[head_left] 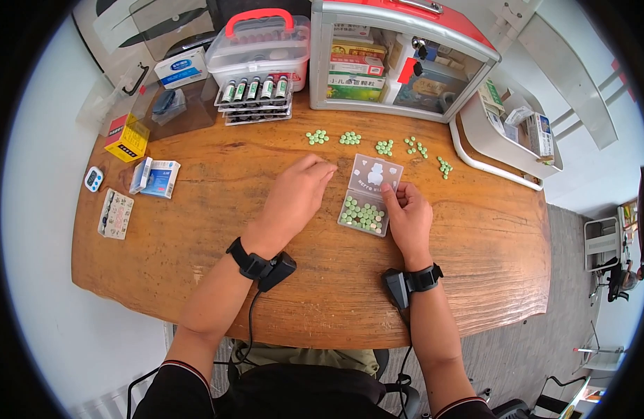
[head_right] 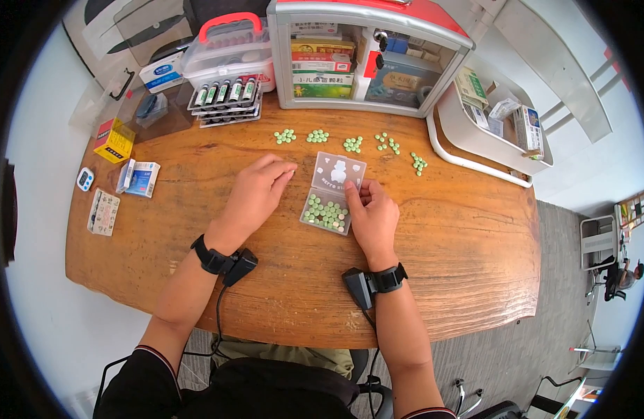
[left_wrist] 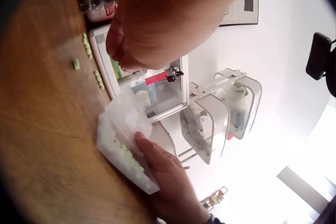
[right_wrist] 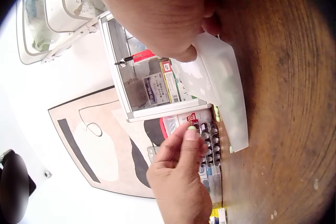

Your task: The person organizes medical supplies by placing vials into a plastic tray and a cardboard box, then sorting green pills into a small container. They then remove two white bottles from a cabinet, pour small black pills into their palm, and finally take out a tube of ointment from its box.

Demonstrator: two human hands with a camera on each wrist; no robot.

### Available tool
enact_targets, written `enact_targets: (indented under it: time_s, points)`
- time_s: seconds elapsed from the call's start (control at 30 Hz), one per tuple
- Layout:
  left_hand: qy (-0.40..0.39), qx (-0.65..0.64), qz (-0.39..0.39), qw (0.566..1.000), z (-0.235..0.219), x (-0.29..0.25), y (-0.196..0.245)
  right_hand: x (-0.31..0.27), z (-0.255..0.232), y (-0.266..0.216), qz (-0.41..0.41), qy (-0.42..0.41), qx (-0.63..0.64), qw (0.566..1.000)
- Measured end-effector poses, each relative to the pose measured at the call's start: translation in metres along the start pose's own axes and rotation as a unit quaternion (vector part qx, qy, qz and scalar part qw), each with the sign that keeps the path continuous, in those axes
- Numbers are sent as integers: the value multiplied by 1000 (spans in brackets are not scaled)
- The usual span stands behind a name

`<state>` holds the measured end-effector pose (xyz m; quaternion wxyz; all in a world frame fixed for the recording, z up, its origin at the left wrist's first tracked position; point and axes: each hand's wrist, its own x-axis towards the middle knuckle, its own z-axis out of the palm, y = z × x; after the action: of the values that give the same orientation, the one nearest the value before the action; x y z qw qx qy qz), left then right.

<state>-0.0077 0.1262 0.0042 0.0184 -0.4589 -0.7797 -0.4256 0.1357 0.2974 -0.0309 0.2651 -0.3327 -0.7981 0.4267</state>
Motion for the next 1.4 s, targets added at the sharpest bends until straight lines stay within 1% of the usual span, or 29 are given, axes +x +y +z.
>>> enact_targets:
  time_s: [0.03,0.1,0.13,0.2,0.23,0.3,0.33,0.4,0.47,0.53,0.57,0.63,0.77,0.83,1.03,1.23,1.27,1.33,1.37,1.4]
  points:
    - [-2,0,0,1000,-1,1,8,0,0,1,-2,2,3,1000]
    - [-8,-73,-25,997,-5,2,28,0,1,3,-1,2,10,1000]
    - [-8,-74,-25,997,3,-1,25,0,2,4,-2,0,17,1000]
    - [-77,-89,2,993,20,-9,12,0,0,0,3,-2,8,1000]
    - [-76,-90,1,993,21,-10,8,-1,-1,-1,9,-5,-2,1000]
    - [-64,-46,-1,997,15,-8,1,0,2,3,1,-1,14,1000]
    - [-68,-45,1,997,11,-5,-1,-1,3,5,-6,6,32,999]
    - [-14,-12,-34,999,-4,3,1,-2,1,2,0,3,28,1000]
    - [-8,-23,-48,999,-12,4,-2,-1,0,1,1,-4,21,1000]
    - [-64,34,-67,995,-18,4,-5,-1,1,2,2,-5,15,1000]
    - [-64,34,-67,995,-18,2,-7,-1,1,2,2,-5,15,1000]
    - [-108,93,-82,986,-17,-1,-10,-1,1,1,-1,-3,14,1000]
    - [-139,129,-87,978,-15,-4,-9,0,2,5,-5,-1,16,1000]
    - [-165,117,-74,976,-14,-3,-10,-1,2,5,-1,-4,17,1000]
    - [-165,80,-57,981,-15,-3,-8,-1,1,1,-5,1,11,1000]
    - [-164,87,-56,981,-12,-4,-11,-1,1,0,1,0,12,1000]
    - [-165,87,-56,981,-14,-3,-6,-1,1,1,2,0,12,1000]
    - [-150,-2,-63,987,-18,1,13,-1,0,1,-3,-1,2,1000]
    - [-152,-2,-63,986,-14,1,19,-1,0,1,-2,-1,3,1000]
    - [-142,-80,-77,984,-10,0,25,-1,1,1,-3,2,9,1000]
